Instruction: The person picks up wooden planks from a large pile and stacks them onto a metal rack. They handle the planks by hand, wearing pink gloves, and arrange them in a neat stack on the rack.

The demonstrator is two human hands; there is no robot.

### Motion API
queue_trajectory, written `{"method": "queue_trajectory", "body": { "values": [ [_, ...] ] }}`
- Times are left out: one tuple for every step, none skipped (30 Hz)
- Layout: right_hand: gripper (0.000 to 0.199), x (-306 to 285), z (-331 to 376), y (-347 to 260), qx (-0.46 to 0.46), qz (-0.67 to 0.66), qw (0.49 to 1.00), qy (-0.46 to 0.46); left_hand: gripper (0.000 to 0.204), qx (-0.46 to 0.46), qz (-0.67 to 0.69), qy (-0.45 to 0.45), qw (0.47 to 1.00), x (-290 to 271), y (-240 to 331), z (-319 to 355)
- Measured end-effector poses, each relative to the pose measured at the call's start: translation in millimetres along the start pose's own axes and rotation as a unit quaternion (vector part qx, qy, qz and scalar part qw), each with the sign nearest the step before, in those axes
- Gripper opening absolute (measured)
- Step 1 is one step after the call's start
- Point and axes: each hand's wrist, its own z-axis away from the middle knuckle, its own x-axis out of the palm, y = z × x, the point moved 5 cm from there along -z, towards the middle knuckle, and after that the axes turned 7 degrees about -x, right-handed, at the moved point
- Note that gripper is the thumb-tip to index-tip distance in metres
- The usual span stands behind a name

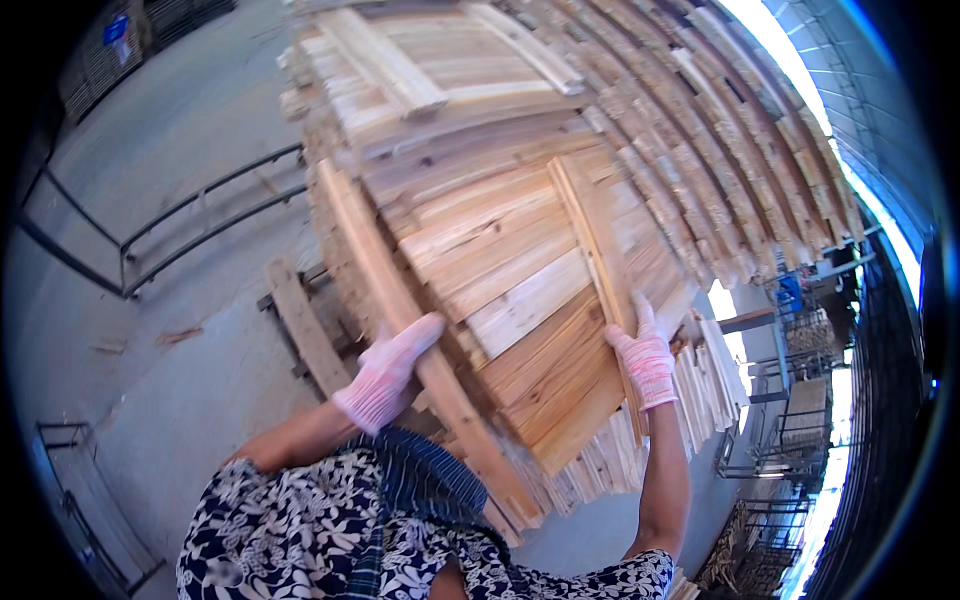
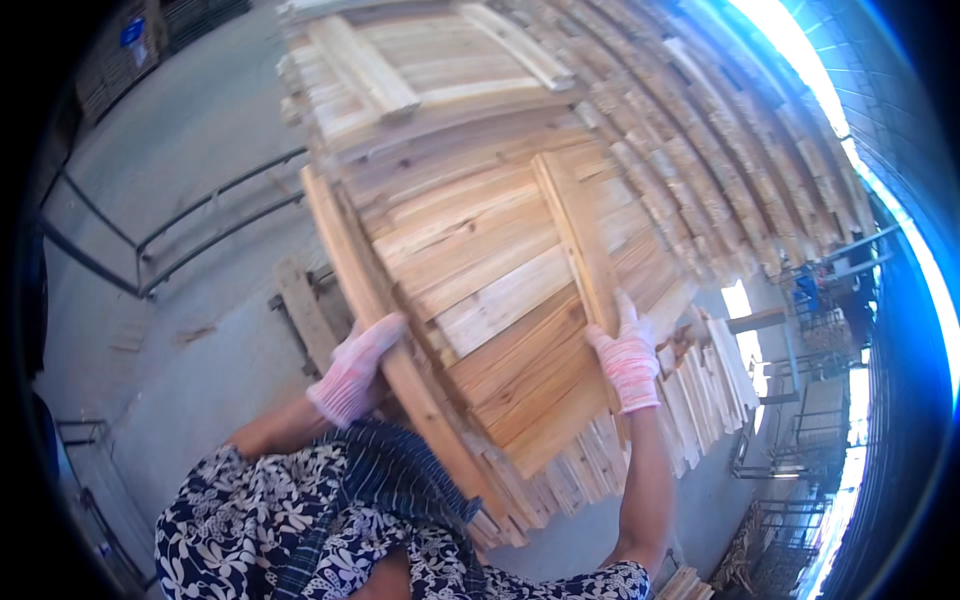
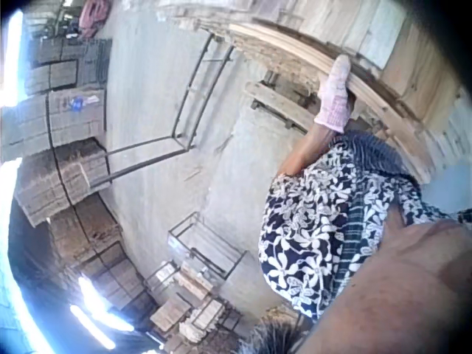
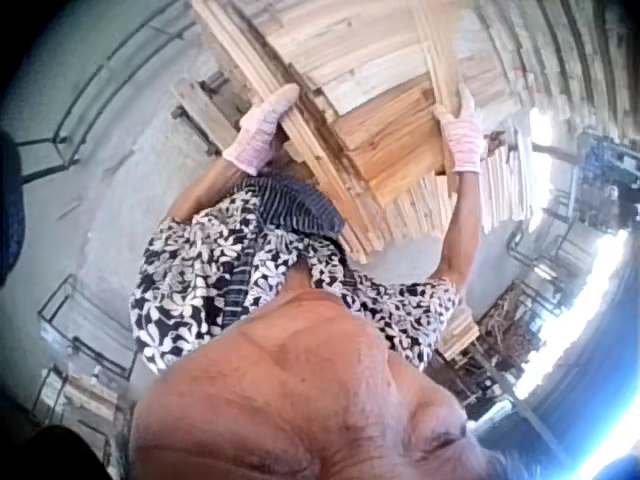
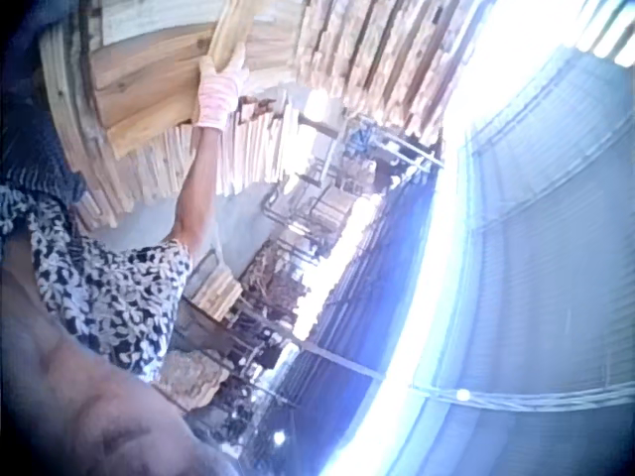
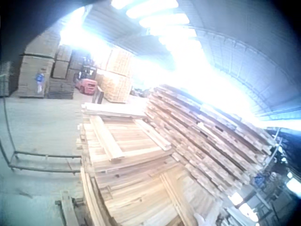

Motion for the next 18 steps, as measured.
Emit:
{"method": "queue_trajectory", "body": {
  "values": [
    [0.084, -2, 0, 18, 0.012, -0.027, 1.000, 0.009, 0.048, 0.009, 0.010, 0.010, 1.000, -5, -5, -3],
    [0.084, -6, -11, 16, 0.014, -0.012, 1.000, 0.008, 0.049, 0.029, 0.020, 0.036, 0.999, -17, -6, -5],
    [0.084, -17, -20, 9, 0.015, 0.008, 1.000, 0.005, 0.050, 0.038, -0.042, 0.020, 0.998, -33, -12, -21],
    [0.084, -27, -29, 3, 0.018, 0.031, 0.999, 0.003, 0.052, 0.046, -0.102, 0.002, 0.994, -55, -21, -49],
    [0.083, -30, -44, 14, -0.005, -0.002, 1.000, 0.002, 0.054, 0.029, -0.125, 0.014, 0.992, -54, -22, -56],
    [0.083, -35, -54, 24, 0.001, 0.042, 0.999, -0.010, 0.056, 0.011, -0.149, 0.025, 0.989, -54, -23, -62],
    [0.083, -40, -70, 23, 0.006, 0.082, 0.996, -0.023, 0.058, -0.029, -0.138, 0.067, 0.988, -39, -14, -52],
    [0.082, -42, -86, 18, 0.007, 0.119, 0.992, -0.036, 0.060, -0.066, -0.124, 0.112, 0.984, -34, -7, -43],
    [0.081, -43, -109, 13, -0.014, 0.130, 0.990, -0.044, 0.063, -0.073, -0.109, 0.073, 0.989, -35, -6, -45],
    [0.081, -42, -129, 11, -0.031, 0.139, 0.988, -0.055, 0.065, -0.083, -0.094, 0.033, 0.992, -35, -6, -45],
    [0.080, -47, -142, 11, -0.041, 0.155, 0.985, -0.063, 0.066, -0.108, -0.102, 0.000, 0.989, -38, -4, -45],
    [0.080, -46, -153, 14, -0.060, 0.153, 0.984, -0.061, 0.067, -0.133, -0.109, -0.033, 0.985, -38, -1, -44],
    [0.079, -37, -166, 27, -0.077, 0.149, 0.984, -0.059, 0.069, -0.151, -0.119, -0.057, 0.980, -32, 4, -37],
    [0.078, -25, -177, 41, -0.092, 0.145, 0.983, -0.061, 0.068, -0.187, -0.109, -0.078, 0.973, -23, 11, -30],
    [0.077, -16, -181, 63, -0.092, 0.044, 0.993, -0.055, 0.067, -0.224, -0.097, -0.099, 0.965, -13, 18, -21],
    [0.077, -13, -187, 62, -0.090, 0.041, 0.993, -0.063, 0.066, -0.254, -0.088, -0.112, 0.957, -7, 28, -13],
    [0.077, -9, -194, 55, -0.092, 0.033, 0.993, -0.073, 0.064, -0.254, -0.061, -0.093, 0.961, -2, 35, -6],
    [0.077, -6, -197, 50, -0.090, 0.026, 0.992, -0.084, 0.062, -0.236, -0.053, -0.088, 0.966, -3, 37, -9]
  ]
}}
